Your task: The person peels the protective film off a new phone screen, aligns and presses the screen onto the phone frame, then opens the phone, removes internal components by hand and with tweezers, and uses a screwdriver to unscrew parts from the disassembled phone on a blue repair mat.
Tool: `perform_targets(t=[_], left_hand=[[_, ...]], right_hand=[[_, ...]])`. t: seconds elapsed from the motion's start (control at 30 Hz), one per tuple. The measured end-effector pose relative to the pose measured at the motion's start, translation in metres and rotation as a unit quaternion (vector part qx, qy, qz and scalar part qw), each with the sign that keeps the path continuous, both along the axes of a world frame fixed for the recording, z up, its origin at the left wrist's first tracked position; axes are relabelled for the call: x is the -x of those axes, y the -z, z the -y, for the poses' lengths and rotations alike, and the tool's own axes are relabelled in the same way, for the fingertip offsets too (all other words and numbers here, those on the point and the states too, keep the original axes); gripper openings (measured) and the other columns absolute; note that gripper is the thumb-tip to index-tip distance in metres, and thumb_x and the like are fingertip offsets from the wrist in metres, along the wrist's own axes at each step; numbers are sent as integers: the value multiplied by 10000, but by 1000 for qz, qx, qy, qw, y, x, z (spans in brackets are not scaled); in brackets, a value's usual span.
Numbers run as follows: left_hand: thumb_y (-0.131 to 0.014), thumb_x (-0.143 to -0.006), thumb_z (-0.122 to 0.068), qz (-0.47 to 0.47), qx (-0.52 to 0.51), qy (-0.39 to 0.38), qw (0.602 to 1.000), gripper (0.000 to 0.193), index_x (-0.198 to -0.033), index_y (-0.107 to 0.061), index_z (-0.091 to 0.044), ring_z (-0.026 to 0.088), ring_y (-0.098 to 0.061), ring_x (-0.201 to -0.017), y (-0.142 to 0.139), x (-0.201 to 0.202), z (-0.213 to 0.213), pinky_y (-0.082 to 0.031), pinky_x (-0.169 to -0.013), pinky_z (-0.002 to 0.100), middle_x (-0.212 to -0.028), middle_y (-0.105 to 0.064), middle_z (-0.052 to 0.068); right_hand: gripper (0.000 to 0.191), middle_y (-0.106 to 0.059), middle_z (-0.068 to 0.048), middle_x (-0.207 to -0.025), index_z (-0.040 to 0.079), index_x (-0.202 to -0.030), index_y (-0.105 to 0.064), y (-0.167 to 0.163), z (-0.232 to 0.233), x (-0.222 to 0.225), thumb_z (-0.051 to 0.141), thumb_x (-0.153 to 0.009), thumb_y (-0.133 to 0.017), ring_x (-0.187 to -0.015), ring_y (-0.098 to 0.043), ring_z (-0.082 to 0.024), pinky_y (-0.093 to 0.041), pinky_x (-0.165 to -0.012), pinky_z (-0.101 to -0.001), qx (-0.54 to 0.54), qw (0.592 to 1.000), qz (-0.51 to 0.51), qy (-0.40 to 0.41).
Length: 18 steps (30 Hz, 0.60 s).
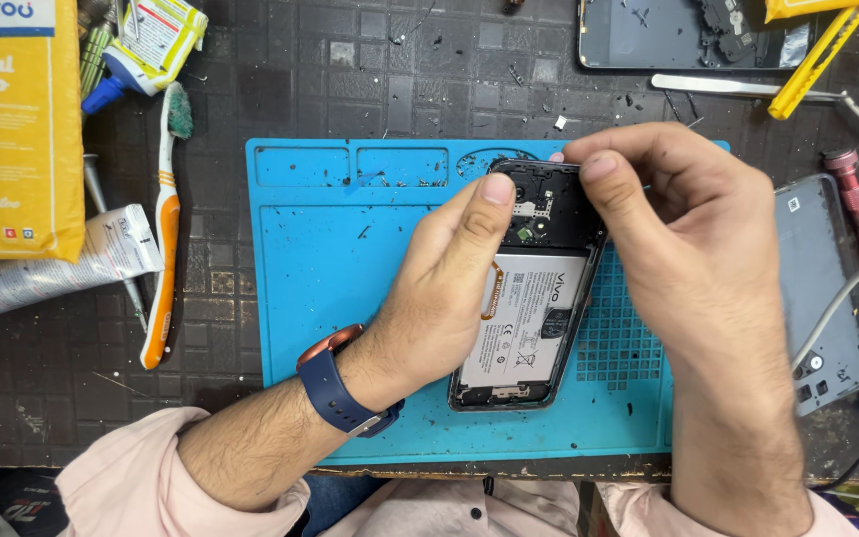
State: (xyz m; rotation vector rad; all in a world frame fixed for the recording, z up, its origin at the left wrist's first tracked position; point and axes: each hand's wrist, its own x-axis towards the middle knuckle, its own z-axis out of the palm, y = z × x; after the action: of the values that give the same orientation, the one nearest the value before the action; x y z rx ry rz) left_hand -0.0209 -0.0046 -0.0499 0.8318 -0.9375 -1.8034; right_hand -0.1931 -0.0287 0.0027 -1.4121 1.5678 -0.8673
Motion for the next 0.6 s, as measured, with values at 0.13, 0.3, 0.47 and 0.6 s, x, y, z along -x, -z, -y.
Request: perform_targets(t=[0.13,0.3,0.47,0.6], left_hand=[[-380,-1182,-462,-2,12,-3,1000,559,-1276,-625,31,100,-600,-1069,3,-1,-2,-539,-949,274,-1074,-674,64],[-382,-1155,-444,-91,-25,20,995,535,-1307,-602,20,111,-673,-1020,2,-5,0,-576,-891,274,-1122,-700,73],[-394,-1203,-415,-113,-13,16,993,539,-1405,-562,55,128,-675,-1032,-1,-5,-1,-581,-915,280,-1161,-688,122],[-378,-1180,-411,-163,-31,39,985,559,-1491,-505,36,213,-738,-969,-5,-8,1,-632,-900,349,-1173,-699,165]], right_hand=[[283,-707,-10,-936,4,-1187,-748,4,2,14,236,-1059,-649,-808,-585,-38,-466,-705,-177,-77,992,95,-10],[341,-761,-84,-1031,-24,-1213,-717,2,2,24,244,-1022,-624,-878,-715,-118,-584,-784,-241,-144,963,229,-1],[318,-755,-125,-1107,-45,-1241,-711,3,-3,21,208,-1052,-671,-919,-712,-137,-571,-800,-239,-84,965,247,-3],[297,-756,-120,-1072,-35,-1218,-738,3,-5,16,199,-1049,-671,-691,-518,-77,-381,-577,-171,-45,987,155,21]])
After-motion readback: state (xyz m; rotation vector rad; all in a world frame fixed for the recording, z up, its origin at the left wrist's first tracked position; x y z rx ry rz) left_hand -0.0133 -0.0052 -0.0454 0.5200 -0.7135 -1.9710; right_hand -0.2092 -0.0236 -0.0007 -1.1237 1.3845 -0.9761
